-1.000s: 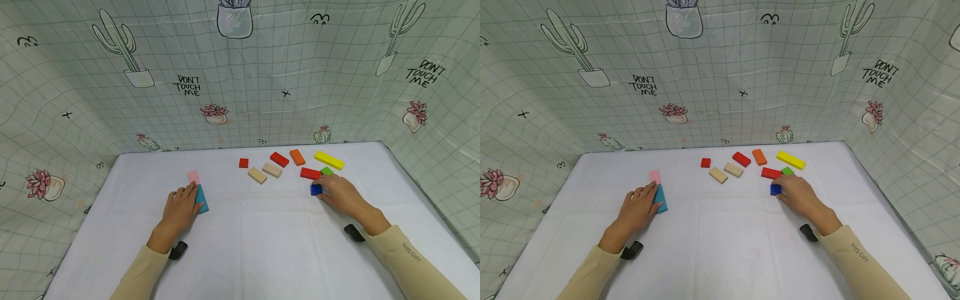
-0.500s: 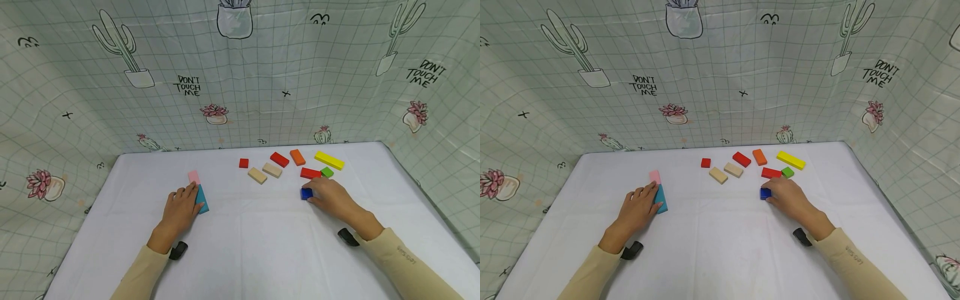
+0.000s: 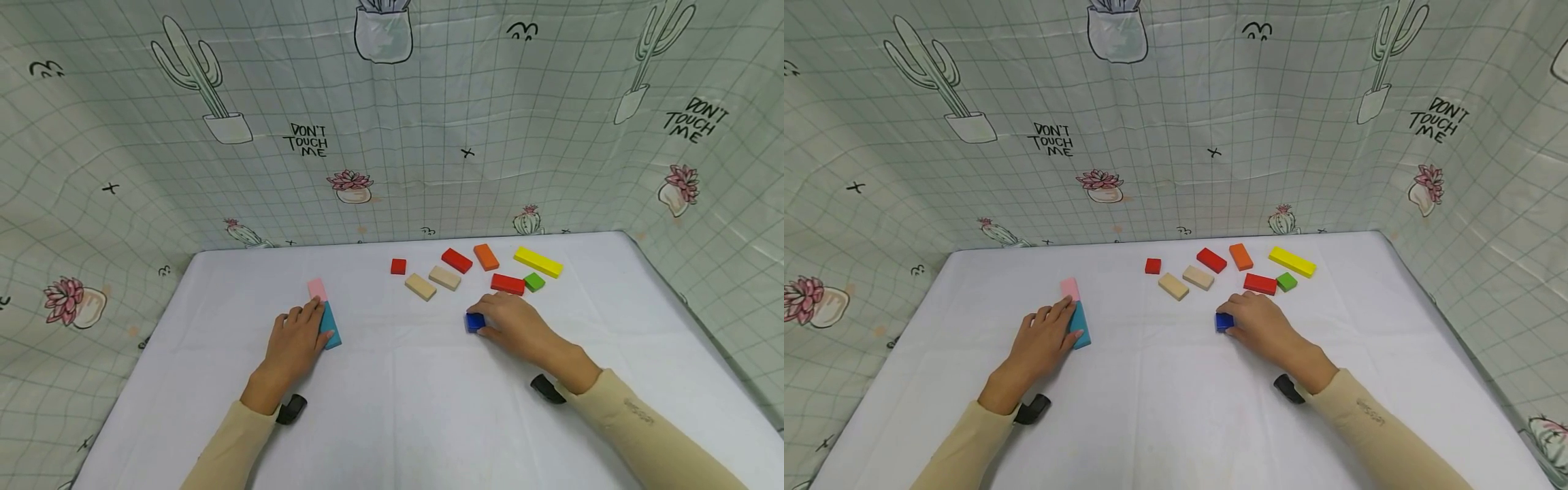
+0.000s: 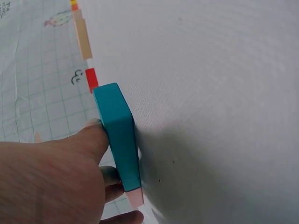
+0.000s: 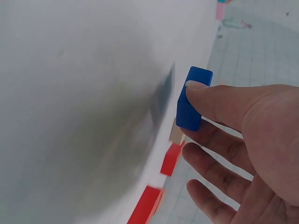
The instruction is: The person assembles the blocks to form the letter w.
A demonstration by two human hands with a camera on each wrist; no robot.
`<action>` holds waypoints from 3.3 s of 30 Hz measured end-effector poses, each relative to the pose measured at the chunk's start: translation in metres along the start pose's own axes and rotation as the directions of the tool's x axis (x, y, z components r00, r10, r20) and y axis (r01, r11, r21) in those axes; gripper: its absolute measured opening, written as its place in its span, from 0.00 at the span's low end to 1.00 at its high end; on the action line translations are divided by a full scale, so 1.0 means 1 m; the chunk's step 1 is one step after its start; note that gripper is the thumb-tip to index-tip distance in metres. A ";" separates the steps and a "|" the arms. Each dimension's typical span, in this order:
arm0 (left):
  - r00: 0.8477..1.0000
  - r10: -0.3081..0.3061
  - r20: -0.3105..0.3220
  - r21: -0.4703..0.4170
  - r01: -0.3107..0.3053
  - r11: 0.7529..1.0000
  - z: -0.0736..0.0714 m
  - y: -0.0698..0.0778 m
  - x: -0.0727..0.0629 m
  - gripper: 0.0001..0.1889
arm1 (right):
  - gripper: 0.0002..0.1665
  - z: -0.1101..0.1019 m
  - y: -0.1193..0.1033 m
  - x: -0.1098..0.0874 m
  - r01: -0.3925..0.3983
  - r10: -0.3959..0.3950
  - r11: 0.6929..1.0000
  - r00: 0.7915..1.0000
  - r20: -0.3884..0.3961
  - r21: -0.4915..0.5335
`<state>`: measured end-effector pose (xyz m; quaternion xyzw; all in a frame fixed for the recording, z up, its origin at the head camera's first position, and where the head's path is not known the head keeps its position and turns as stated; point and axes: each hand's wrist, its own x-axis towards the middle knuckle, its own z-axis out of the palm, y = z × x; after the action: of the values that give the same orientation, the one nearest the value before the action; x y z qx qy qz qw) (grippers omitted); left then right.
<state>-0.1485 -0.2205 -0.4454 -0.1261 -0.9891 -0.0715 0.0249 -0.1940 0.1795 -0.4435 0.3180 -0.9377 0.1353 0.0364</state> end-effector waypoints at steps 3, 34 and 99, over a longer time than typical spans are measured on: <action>1.000 -0.001 0.006 0.002 0.001 1.000 0.000 0.000 0.001 0.31 | 0.22 0.001 -0.006 0.004 0.024 -0.024 1.000 1.000 -0.005 -0.009; 0.999 -0.013 0.047 -0.004 0.013 1.000 -0.003 0.002 0.000 0.31 | 0.21 0.020 -0.059 0.032 0.141 -0.142 0.990 0.988 0.059 0.018; 0.999 -0.016 0.036 0.017 0.016 1.000 -0.001 0.001 0.001 0.32 | 0.18 0.055 -0.157 0.094 0.204 -0.202 0.979 0.975 0.095 -0.007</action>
<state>-0.1489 -0.2197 -0.4446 -0.1192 -0.9910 -0.0611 0.0076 -0.1722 -0.0103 -0.4462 0.4178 -0.9021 0.1079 0.0088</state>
